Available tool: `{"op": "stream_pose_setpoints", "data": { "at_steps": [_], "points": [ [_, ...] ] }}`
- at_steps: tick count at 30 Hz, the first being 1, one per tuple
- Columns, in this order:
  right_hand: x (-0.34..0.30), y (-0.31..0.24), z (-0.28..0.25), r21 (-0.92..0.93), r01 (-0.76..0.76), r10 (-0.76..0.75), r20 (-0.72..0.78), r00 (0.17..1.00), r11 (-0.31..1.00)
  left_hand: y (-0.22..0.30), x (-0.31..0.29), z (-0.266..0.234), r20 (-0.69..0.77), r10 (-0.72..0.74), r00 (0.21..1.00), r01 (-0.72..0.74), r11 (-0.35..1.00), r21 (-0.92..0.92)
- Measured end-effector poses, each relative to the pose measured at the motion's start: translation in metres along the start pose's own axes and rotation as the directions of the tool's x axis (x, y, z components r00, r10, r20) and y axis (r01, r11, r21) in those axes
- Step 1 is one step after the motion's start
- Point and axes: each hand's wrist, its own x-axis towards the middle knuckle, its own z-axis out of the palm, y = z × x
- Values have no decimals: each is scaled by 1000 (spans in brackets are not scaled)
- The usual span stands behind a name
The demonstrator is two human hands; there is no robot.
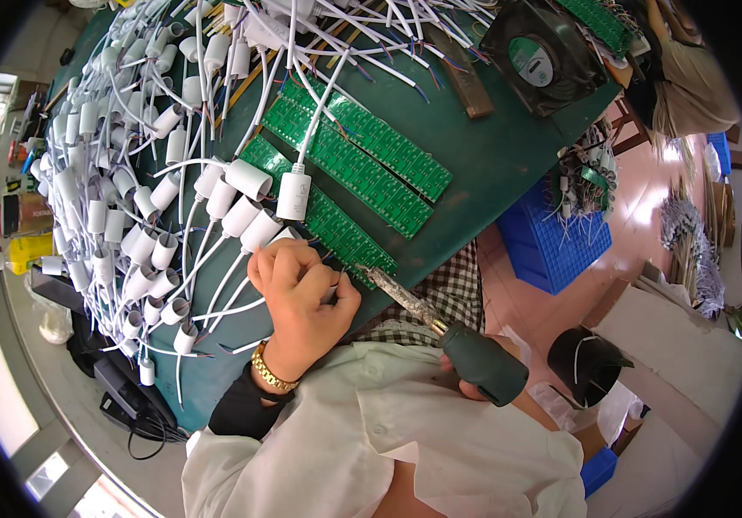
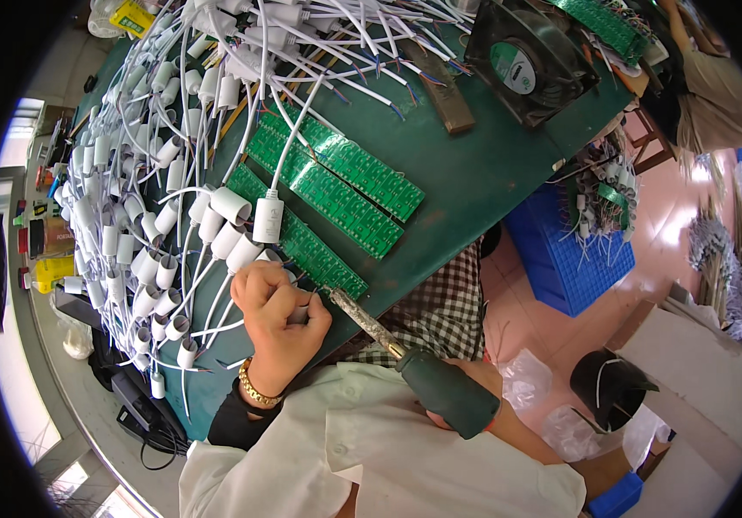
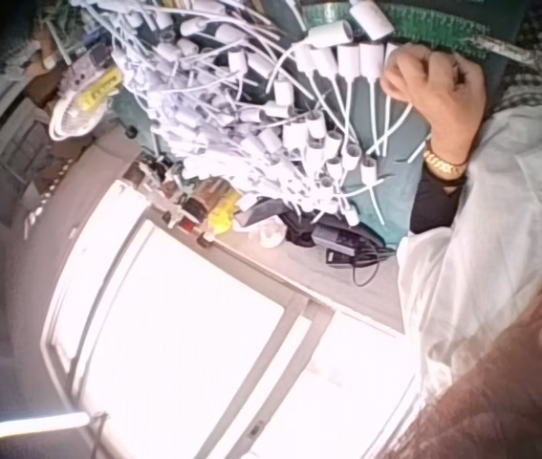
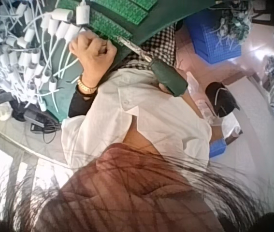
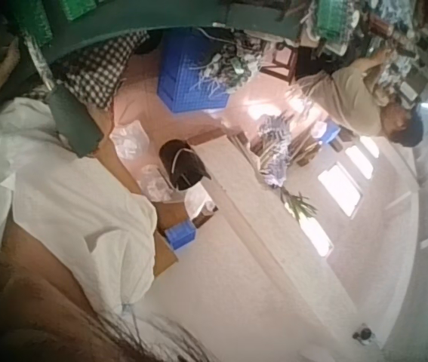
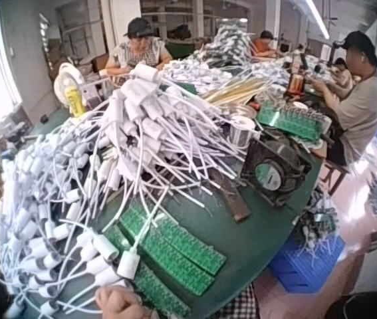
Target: The person attaches cylindrical wire components onto circuit board strips by hand and secures them using a handheld tool.
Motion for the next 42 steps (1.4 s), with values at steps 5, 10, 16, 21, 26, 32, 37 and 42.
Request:
{"op": "stream_pose_setpoints", "data": {
  "at_steps": [5,10,16,21,26,32,37,42],
  "points": [
    [4,13,0,38,488,-481,-120,868,872,4,4,0,18,5,1000,-5,1000,14],
    [4,-17,2,-29,282,-281,-224,933,959,3,3,0,22,-7,1000,7,1000,11],
    [3,-3,29,-161,178,-232,-443,866,971,3,3,1,13,-44,999,45,999,-30],
    [22,-62,-10,474,-457,595,-189,782,752,1,1,2,6,-46,999,46,999,-28],
    [12,-59,1,362,-253,391,-382,837,897,3,3,0,9,-49,999,49,998,-32],
    [11,-48,3,72,-250,255,-452,854,965,3,4,-1,31,-34,999,35,999,-16],
    [12,-19,1,269,316,-209,-361,909,910,1,7,-5,77,0,997,1,1000,-25],
    [10,-19,6,127,384,-309,-396,865,914,8,12,-7,158,-18,987,6,997,78]
  ]
}}
